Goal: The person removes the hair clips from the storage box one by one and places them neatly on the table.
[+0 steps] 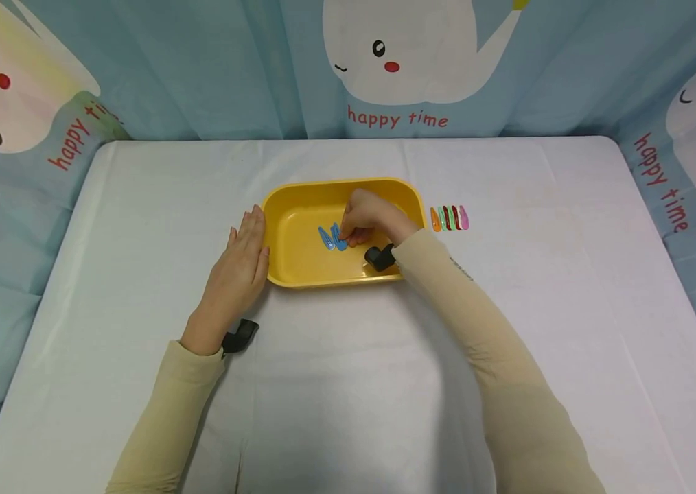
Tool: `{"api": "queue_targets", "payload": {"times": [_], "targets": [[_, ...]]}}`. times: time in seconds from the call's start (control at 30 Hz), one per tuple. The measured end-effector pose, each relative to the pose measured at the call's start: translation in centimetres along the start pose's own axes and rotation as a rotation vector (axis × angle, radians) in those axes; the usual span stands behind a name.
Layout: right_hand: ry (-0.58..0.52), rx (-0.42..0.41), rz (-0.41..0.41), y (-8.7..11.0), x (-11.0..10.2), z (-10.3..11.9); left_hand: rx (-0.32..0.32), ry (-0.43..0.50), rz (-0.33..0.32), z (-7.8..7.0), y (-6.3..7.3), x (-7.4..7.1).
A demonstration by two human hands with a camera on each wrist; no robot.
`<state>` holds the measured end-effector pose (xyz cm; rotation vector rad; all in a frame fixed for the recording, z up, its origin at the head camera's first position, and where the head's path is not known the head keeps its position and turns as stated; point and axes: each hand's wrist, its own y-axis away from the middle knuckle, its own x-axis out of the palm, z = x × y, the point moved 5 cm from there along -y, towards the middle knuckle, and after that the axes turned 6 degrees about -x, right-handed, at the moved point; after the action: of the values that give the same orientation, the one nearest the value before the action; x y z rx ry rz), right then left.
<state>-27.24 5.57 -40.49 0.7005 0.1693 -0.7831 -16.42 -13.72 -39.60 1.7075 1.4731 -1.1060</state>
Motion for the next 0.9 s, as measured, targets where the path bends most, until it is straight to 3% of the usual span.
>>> {"api": "queue_targets", "payload": {"times": [0.33,0.9], "targets": [[-0.012,-0.035,-0.013,0.3,-0.5,-0.1,-0.004,0.004,0.006,0.1,0.1,0.1],[-0.131,-0.150,-0.091,3.6,-1.9,-0.1,0.008,0.002,-0.019,0.0,0.0,-0.1]]}}
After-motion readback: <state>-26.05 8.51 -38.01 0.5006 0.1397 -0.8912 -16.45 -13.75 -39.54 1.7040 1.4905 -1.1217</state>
